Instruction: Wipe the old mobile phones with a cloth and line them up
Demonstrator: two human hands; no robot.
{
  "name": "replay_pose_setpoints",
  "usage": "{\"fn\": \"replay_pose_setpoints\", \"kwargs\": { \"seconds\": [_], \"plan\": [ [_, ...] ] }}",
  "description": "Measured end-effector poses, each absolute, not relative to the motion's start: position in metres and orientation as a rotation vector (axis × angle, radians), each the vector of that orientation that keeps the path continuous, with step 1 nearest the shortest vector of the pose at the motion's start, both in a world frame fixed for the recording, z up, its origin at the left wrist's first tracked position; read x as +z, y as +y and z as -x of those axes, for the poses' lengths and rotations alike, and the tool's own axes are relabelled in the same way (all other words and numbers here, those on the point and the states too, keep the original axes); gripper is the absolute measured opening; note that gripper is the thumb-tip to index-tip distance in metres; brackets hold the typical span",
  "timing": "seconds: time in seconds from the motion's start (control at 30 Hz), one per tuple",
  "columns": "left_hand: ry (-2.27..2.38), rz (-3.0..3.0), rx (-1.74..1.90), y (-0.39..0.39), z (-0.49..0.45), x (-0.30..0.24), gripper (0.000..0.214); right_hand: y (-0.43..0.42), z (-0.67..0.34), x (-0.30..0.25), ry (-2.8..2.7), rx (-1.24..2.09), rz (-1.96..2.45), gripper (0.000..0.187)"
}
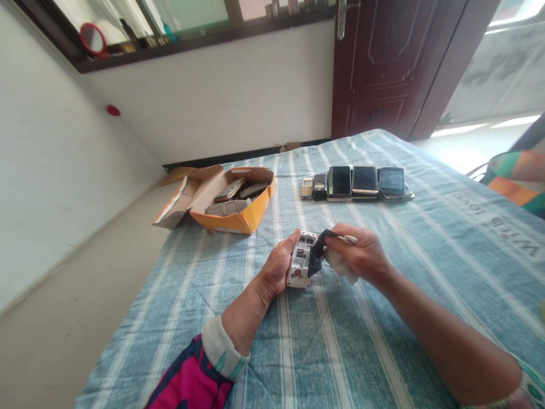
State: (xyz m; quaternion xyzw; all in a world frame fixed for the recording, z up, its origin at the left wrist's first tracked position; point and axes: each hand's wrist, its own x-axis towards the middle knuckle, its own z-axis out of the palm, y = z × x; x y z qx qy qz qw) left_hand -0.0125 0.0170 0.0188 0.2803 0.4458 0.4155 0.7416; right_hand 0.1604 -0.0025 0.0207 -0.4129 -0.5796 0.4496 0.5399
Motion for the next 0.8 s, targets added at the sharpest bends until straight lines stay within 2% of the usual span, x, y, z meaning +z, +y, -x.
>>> {"fn": "replay_pose_setpoints", "kwargs": {
  "seconds": [0.1,0.8],
  "plan": [
    [0.957,-0.591,0.867,0.0152,0.0106,0.0222,0.036,-0.0011,-0.1585,0.0194,-1.247,1.208,1.031,0.025],
    [0.891,-0.526,0.773,0.0208,0.0157,0.0242,0.042,0.0032,-0.1629,0.0135,-0.975,1.259,0.987,0.024]
  ]
}}
